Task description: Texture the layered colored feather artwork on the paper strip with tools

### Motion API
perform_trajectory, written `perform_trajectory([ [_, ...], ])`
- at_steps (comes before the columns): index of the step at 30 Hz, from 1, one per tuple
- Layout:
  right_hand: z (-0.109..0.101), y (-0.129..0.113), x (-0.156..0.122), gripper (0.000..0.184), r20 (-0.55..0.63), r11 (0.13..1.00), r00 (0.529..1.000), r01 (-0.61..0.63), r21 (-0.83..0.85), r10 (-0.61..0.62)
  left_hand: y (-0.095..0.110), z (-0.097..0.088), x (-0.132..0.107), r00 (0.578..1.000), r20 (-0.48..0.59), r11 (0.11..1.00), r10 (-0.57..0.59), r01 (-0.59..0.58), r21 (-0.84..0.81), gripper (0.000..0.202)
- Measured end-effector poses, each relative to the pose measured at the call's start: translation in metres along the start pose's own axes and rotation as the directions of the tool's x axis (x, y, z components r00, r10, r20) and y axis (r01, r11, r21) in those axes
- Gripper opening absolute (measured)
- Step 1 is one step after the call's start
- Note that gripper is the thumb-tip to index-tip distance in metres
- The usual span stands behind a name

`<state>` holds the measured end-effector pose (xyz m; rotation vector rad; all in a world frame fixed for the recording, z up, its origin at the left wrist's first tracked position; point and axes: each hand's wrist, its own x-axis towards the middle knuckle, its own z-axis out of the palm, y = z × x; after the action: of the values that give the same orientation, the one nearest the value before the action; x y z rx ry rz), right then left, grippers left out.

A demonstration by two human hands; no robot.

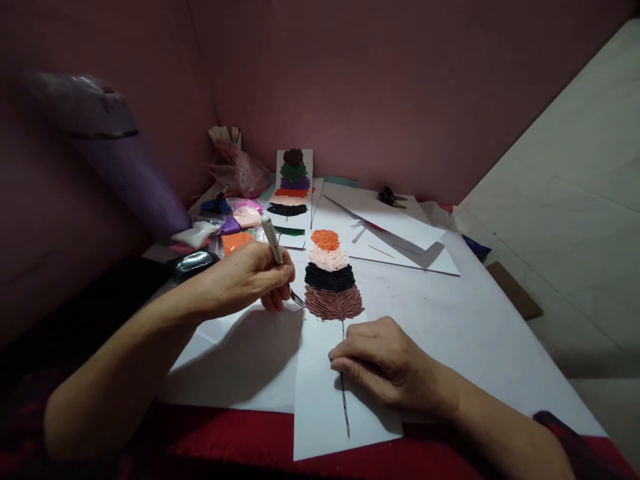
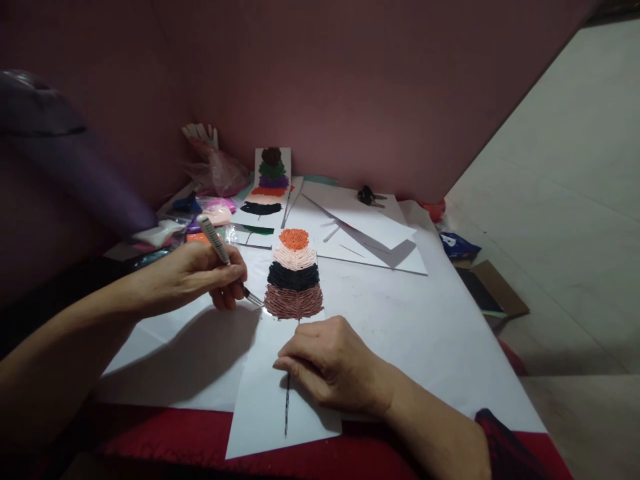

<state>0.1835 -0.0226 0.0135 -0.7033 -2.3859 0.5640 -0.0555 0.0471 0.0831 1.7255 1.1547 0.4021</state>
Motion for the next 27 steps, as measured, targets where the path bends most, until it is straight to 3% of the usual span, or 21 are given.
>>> perform_trajectory([
  [9,-0.001,0.001,0.001,0.025,0.015,1.0,1.0,0.001,0.022,-0.002,0.002,0.009,0.002,0.996,0.081,0.999,0.035,-0.032,-0.039,0.022],
  [27,0.0,0.001,0.0,0.026,0.001,1.0,1.0,0.008,0.002,-0.008,0.0,0.007,0.001,0.998,0.06,0.998,0.031,-0.034,0.044,0.022],
])
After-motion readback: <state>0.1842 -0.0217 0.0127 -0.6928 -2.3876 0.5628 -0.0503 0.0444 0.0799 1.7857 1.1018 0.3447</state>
